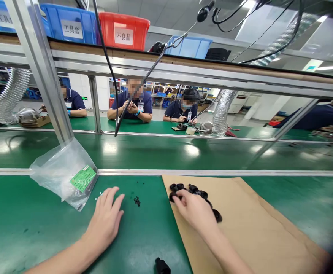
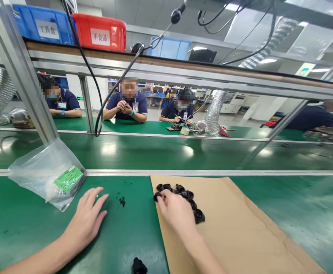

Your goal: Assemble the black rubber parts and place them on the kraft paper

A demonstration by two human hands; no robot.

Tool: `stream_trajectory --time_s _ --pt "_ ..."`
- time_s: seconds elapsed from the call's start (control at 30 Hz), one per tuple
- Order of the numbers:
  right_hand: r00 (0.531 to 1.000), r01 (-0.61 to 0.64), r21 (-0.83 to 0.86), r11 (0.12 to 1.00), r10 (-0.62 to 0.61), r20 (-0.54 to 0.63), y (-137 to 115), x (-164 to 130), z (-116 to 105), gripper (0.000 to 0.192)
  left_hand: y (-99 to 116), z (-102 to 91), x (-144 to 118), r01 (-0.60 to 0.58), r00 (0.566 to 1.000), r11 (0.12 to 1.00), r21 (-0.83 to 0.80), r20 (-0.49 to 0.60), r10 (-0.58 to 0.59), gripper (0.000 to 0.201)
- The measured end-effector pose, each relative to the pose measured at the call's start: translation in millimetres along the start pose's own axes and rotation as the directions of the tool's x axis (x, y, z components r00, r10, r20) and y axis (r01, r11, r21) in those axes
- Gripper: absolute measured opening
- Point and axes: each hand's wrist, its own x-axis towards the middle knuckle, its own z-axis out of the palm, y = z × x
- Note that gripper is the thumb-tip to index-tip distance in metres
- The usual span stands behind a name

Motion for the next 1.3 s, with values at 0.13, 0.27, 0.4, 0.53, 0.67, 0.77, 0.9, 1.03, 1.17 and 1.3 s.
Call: stream_trajectory --time_s 0.13,0.27,0.4,0.53,0.67,0.77,0.9,1.03,1.17,1.3 --pt "0.995 -0.101 -0.209 0.973 0.104 0.004 16.6 6.3 -6.6 0.016 -25.9 -7.2 14.4 0.045 0.999 0.957 0.286 -0.023 -0.04 0.016" --pt "0.993 0.008 -0.317 0.948 -0.045 -0.107 2.1 -3.7 7.8 0.032 -34.9 -7.0 22.5 0.072 0.997 0.949 0.306 -0.028 -0.067 0.015" --pt "0.931 0.329 -0.21 0.921 -0.354 -0.09 -28.3 -17.7 33.0 0.037 -35.0 -3.6 24.6 0.071 0.997 0.965 0.254 -0.02 -0.068 0.017" --pt "0.863 0.505 -0.026 0.863 -0.506 -0.01 -51.6 -23.0 56.2 0.038 -36.2 -3.5 24.2 0.076 0.997 0.966 0.248 -0.033 -0.07 0.017" --pt "0.874 0.483 0.011 0.876 -0.483 0.053 -58.1 -18.7 65.1 0.041 -39.7 -2.4 24.9 0.091 0.996 0.963 0.255 -0.048 -0.082 0.018" --pt "0.876 0.473 -0.004 0.881 -0.47 0.107 -59.0 -16.0 64.2 0.041 -41.1 -0.5 25.9 0.102 0.995 0.961 0.258 -0.045 -0.094 0.018" --pt "0.874 0.475 -0.017 0.88 -0.469 0.124 -60.2 -16.0 62.0 0.04 -41.0 0.9 26.3 0.102 0.995 0.96 0.261 -0.044 -0.094 0.017" --pt "0.886 0.455 -0.015 0.89 -0.451 0.107 -55.2 -14.3 57.3 0.029 -41.5 1.7 25.5 0.104 0.994 0.958 0.267 -0.05 -0.094 0.02" --pt "0.899 0.42 0.036 0.907 -0.421 0.121 -43.2 -9.0 44.1 0.012 -43.4 2.4 24.8 0.096 0.995 0.959 0.266 -0.057 -0.084 0.019" --pt "0.883 0.453 0.098 0.886 -0.461 0.088 -29.7 -0.5 35.8 0.011 -41.6 2.4 24.2 0.086 0.995 0.974 0.211 -0.058 -0.075 0.02"
